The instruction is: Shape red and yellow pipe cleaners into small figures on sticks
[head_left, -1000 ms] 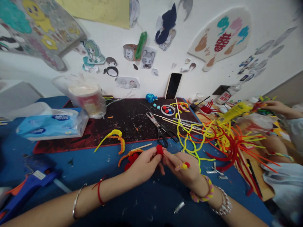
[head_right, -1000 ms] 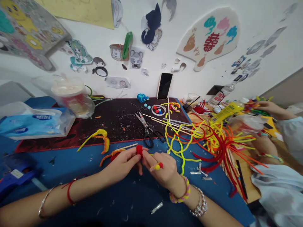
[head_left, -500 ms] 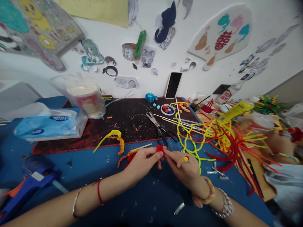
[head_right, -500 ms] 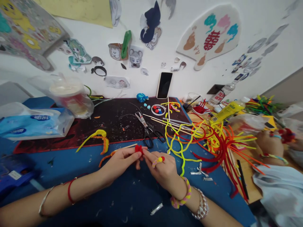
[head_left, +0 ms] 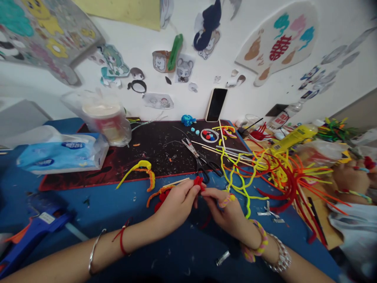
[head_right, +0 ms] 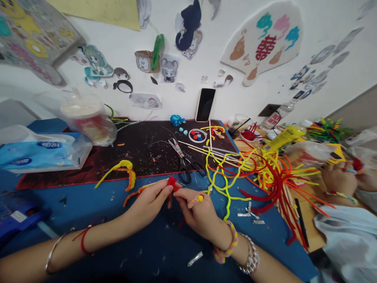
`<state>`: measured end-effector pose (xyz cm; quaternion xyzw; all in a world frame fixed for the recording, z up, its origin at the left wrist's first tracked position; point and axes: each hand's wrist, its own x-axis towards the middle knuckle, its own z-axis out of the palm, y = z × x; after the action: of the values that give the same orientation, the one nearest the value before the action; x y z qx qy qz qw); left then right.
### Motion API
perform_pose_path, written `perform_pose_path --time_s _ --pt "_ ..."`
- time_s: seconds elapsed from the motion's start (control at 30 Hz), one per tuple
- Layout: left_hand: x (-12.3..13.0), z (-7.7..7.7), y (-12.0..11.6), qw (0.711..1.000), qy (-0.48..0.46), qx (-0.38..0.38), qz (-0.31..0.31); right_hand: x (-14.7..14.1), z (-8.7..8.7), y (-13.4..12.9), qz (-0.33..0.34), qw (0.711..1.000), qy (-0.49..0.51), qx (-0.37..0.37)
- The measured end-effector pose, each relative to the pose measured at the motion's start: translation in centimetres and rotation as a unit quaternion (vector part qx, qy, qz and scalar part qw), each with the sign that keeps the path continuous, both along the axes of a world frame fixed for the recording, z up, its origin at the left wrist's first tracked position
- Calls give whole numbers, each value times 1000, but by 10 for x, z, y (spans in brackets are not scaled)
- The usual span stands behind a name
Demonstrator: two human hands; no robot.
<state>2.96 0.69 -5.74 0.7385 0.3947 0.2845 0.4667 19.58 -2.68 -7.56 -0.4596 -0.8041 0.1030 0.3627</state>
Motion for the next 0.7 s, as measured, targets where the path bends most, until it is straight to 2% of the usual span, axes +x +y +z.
perform_pose_path --time_s 0.1,0.2,0.27,0.37,0.5,0.57,0.63,0.7 --pt "3 -9 -2 988 107 114 -12 -1 -3 0 -10 999 43 -19" --pt "4 -20 -4 935 243 247 -69 -3 -7 -1 -34 995 81 -44" --pt "2 -20 -3 906 295 292 -88 -5 -8 -1 -38 991 110 -73" --pt "-3 -10 2 885 318 331 -82 -7 -7 0 -33 974 180 -136" --pt "-7 0 7 867 331 363 -84 -7 -5 2 21 914 297 -275" --pt "-6 -1 7 858 338 368 -116 -8 -5 3 19 898 324 -296" --pt "-4 -3 7 853 346 365 -141 -8 -4 3 6 897 335 -289" --pt "-4 -2 7 860 343 352 -138 -9 -3 4 16 884 355 -303"
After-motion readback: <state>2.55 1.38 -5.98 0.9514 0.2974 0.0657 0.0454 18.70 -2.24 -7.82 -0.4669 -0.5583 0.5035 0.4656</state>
